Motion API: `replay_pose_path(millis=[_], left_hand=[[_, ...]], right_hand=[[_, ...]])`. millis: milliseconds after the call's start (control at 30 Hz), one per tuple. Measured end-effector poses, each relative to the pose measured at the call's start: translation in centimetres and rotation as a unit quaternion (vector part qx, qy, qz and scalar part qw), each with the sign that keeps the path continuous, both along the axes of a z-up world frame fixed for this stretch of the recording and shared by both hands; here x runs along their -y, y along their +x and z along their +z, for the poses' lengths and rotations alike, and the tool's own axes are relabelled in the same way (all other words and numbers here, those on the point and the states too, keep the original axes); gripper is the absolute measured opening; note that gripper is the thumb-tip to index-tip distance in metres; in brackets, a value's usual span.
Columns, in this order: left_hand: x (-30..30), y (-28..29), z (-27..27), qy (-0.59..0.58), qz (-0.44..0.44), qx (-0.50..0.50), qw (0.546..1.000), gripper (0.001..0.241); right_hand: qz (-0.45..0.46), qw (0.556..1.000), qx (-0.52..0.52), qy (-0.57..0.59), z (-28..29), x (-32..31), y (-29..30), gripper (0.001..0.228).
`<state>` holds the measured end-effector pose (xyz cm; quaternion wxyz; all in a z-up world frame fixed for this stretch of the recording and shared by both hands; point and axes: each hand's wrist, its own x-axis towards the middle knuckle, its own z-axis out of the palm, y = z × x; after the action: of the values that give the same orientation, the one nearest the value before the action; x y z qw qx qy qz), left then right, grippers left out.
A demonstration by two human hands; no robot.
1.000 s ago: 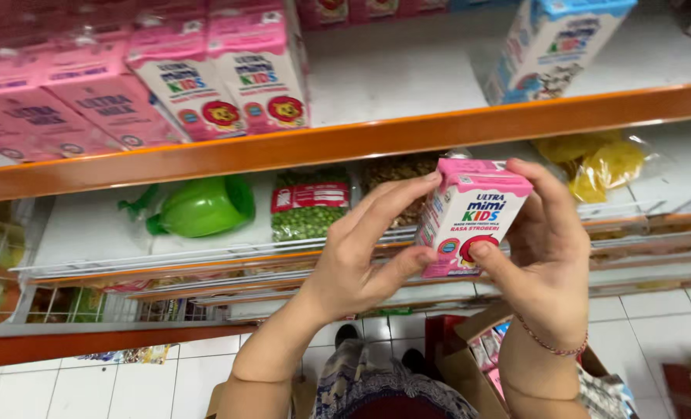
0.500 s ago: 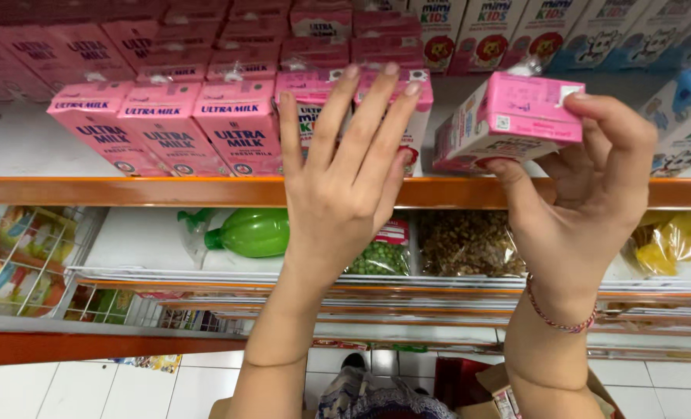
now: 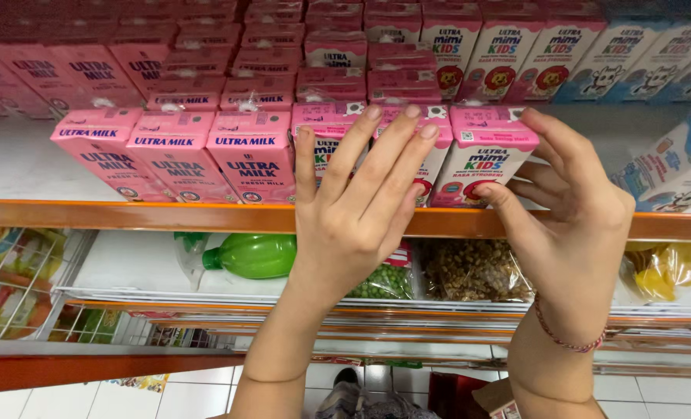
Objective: The person organizes and restocks small milk cartons on retail store shelves, handling individual cartons to align them and placing them into a cardboard box.
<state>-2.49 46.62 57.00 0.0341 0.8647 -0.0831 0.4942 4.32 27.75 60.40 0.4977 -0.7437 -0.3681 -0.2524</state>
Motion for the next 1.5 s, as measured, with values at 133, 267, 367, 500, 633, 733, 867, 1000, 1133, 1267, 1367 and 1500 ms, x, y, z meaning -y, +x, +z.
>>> replay_pose_path(millis=[133, 267, 367, 500, 633, 733, 867, 1000, 1133, 1267, 1367, 1500], left_hand=[[-0.1, 0.1, 0.0, 0.002, -0.002, 0.003, 1.000, 0.047], [0.0, 0.1, -0.1, 0.009, 0.005, 0.008, 1.000, 0.047], [0.2, 0.3, -0.1, 0.004, 0.005, 0.018, 1.000, 0.045], [0.5, 0.3, -0.4, -0.018, -0.013, 0.022, 1.000, 0.043], [1.9, 0.3, -1.3, -0.058, -0.093, 0.056, 0.992, 0.039], [4.3, 0.1, -2.3, -0.098, -0.204, 0.055, 0.972, 0.037], [8.5, 0.5, -4.2, -0.147, -0.366, -0.014, 0.919, 0.036], [13.6, 2.0, -6.3, -0.206, -0.501, -0.084, 0.836, 0.038], [19.7, 3.3, -9.4, -0.256, -0.585, -0.170, 0.751, 0.039], [26.7, 3.7, -14.0, -0.293, -0.612, -0.286, 0.676, 0.041], [31.5, 3.7, -18.8, -0.307, -0.585, -0.387, 0.643, 0.041], [36.9, 4.1, -27.6, -0.320, -0.555, -0.460, 0.615, 0.042]], right_hand=[[-0.016, 1.000, 0.000, -0.002, -0.1, -0.3, -0.4, 0.057], [-0.029, 0.999, 0.015, 0.008, -0.4, -0.6, -0.6, 0.057], [-0.026, 0.999, 0.017, 0.010, -0.6, -0.5, -0.6, 0.058], [-0.025, 0.999, 0.024, -0.011, -0.9, -0.2, -0.2, 0.061], [-0.036, 0.996, 0.077, -0.019, -1.8, 1.4, 0.0, 0.064], [-0.023, 0.995, 0.093, 0.025, -2.8, 3.8, -0.5, 0.059], [0.006, 0.989, 0.016, 0.149, -5.8, 8.6, -2.4, 0.046], [-0.057, 0.978, -0.010, 0.198, -9.4, 14.9, -3.8, 0.045], [-0.167, 0.970, -0.058, 0.169, -13.9, 22.5, -5.5, 0.043], [-0.271, 0.947, -0.114, 0.129, -20.1, 29.2, -7.5, 0.032], [-0.343, 0.921, -0.160, 0.091, -25.4, 33.4, -8.8, 0.030], [-0.406, 0.894, -0.187, 0.047, -33.4, 37.8, -9.5, 0.030]])
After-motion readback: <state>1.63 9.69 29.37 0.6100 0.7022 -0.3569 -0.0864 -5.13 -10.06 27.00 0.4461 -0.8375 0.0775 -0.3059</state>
